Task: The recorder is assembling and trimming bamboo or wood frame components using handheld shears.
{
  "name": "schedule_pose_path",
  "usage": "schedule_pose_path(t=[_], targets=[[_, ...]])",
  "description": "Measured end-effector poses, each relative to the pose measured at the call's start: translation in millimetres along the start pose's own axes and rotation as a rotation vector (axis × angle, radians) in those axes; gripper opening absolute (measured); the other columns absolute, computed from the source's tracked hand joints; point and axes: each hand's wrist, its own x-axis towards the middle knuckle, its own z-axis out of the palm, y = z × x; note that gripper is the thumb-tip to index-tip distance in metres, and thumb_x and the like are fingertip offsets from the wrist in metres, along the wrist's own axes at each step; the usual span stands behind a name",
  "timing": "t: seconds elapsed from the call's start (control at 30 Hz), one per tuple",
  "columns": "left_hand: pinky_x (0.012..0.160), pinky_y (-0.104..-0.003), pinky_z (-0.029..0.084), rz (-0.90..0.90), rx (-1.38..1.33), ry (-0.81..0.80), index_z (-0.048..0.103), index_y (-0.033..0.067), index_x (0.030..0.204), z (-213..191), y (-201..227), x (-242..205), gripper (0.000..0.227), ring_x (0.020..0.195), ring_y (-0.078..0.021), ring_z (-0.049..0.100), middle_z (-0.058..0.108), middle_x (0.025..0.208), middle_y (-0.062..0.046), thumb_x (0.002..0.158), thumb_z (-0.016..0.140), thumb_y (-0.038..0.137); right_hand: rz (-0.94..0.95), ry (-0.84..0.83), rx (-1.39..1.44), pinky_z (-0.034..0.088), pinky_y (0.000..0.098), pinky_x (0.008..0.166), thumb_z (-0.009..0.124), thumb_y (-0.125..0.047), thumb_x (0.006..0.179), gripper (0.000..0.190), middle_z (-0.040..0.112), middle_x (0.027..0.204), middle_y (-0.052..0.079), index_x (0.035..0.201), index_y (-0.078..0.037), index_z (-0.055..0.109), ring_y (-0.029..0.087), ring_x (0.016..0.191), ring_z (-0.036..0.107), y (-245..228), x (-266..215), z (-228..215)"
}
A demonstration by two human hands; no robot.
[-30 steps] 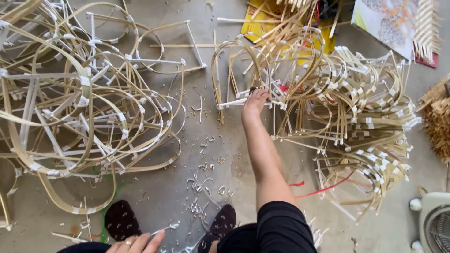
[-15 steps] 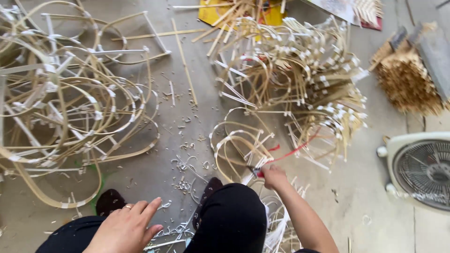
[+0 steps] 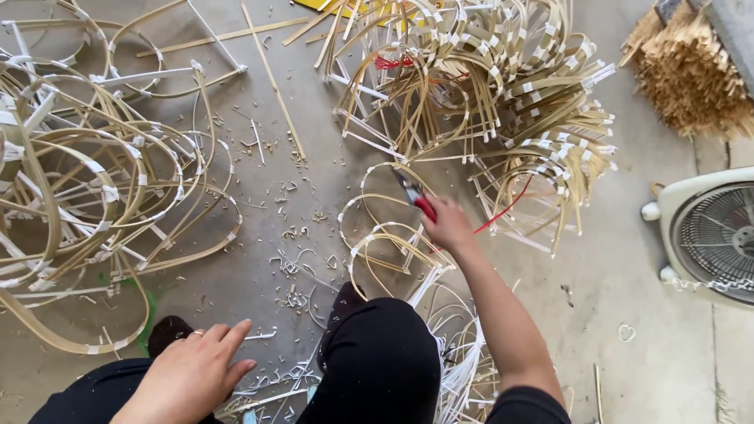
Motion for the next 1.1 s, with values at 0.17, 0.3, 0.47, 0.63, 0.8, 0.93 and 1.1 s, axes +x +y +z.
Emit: schedule_pose_path(t=[0.17, 0.3, 0.47, 0.63, 0.8, 0.93, 1.1], targets=[[0.094, -0.04, 0.053, -0.005, -0.032, -0.045, 0.037, 0.022, 0.153, 1.9, -10.5, 19.8, 0.072, 0.105, -0.0281, 0.065, 0.059, 0.129, -0.006, 0.093, 0.053, 0.058, -0.088, 0.185, -0.287, 0.045, 0.0523, 0.095, 0.073, -0.028, 0.078, 0.062, 0.06, 0.13, 0.02, 0.137, -0.014, 0.058, 0.039, 0.117, 0.057, -34.8, 123.1, 17.5], [0.094, -0.039, 0.055, -0.061, -0.055, -0.091, 0.033, 0.0242, 0.156, 10.7, -25.5, 32.5, 0.075, 0.107, -0.0262, 0.065, 0.058, 0.129, -0.006, 0.092, 0.051, 0.061, -0.075, 0.247, -0.486, 0.044, 0.0528, 0.095, 0.06, -0.021, 0.099, 0.048, 0.06, 0.127, 0.019, 0.144, -0.004, 0.057, 0.038, 0.116, 0.057, -51.8, 229.3, 56.4], [0.096, -0.039, 0.056, -0.104, -0.081, -0.229, 0.027, 0.0261, 0.158, 42.7, -58.7, 59.1, 0.079, 0.114, -0.0239, 0.064, 0.056, 0.13, -0.006, 0.094, 0.052, 0.066, -0.003, 0.424, -0.757, 0.043, 0.0487, 0.094, 0.053, -0.025, 0.097, 0.046, 0.059, 0.128, 0.018, 0.136, -0.001, 0.059, 0.034, 0.115, 0.057, -76.6, 325.2, 86.9], [0.097, -0.039, 0.056, -0.079, -0.101, -0.294, 0.026, 0.0243, 0.158, 46.0, -70.9, 64.6, 0.08, 0.113, -0.0251, 0.065, 0.056, 0.129, -0.01, 0.096, 0.053, 0.068, 0.131, 0.177, -1.206, 0.044, 0.0472, 0.083, 0.048, -0.029, 0.099, 0.048, 0.055, 0.133, 0.02, 0.135, 0.002, 0.059, 0.035, 0.113, 0.056, -56.8, 367.2, 104.1], [0.095, -0.038, 0.055, -0.098, -0.119, -0.202, 0.029, 0.0257, 0.157, 3.0, -46.5, 57.1, 0.079, 0.11, -0.0248, 0.065, 0.057, 0.13, -0.007, 0.091, 0.054, 0.063, 0.345, -0.152, -1.236, 0.039, 0.0414, 0.038, 0.072, 0.0, 0.08, 0.058, 0.048, 0.132, 0.019, 0.135, -0.009, 0.056, 0.038, 0.088, 0.063, -17.0, 351.3, 117.7], [0.094, -0.039, 0.053, -0.036, -0.124, -0.107, 0.033, 0.0217, 0.154, -17.5, -29.3, 37.6, 0.077, 0.109, -0.0273, 0.065, 0.057, 0.128, -0.008, 0.092, 0.054, 0.06, 0.486, -0.308, -1.123, 0.042, 0.042, 0.052, 0.07, -0.007, 0.083, 0.083, 0.074, 0.107, 0.011, 0.161, -0.004, 0.04, 0.017, 0.077, 0.072, 14.3, 295.8, 108.7], [0.084, -0.042, 0.053, 0.094, -0.162, 0.116, 0.046, 0.0178, 0.147, -34.3, -4.3, 6.9, 0.066, 0.103, -0.0307, 0.065, 0.062, 0.118, -0.007, 0.09, 0.056, 0.05, -0.13, -0.25, -0.764, 0.057, 0.0471, 0.069, 0.06, -0.023, 0.095, 0.023, 0.073, 0.115, 0.006, 0.11, -0.019, 0.076, 0.028, 0.104, 0.07, 43.3, 132.0, 79.3]])
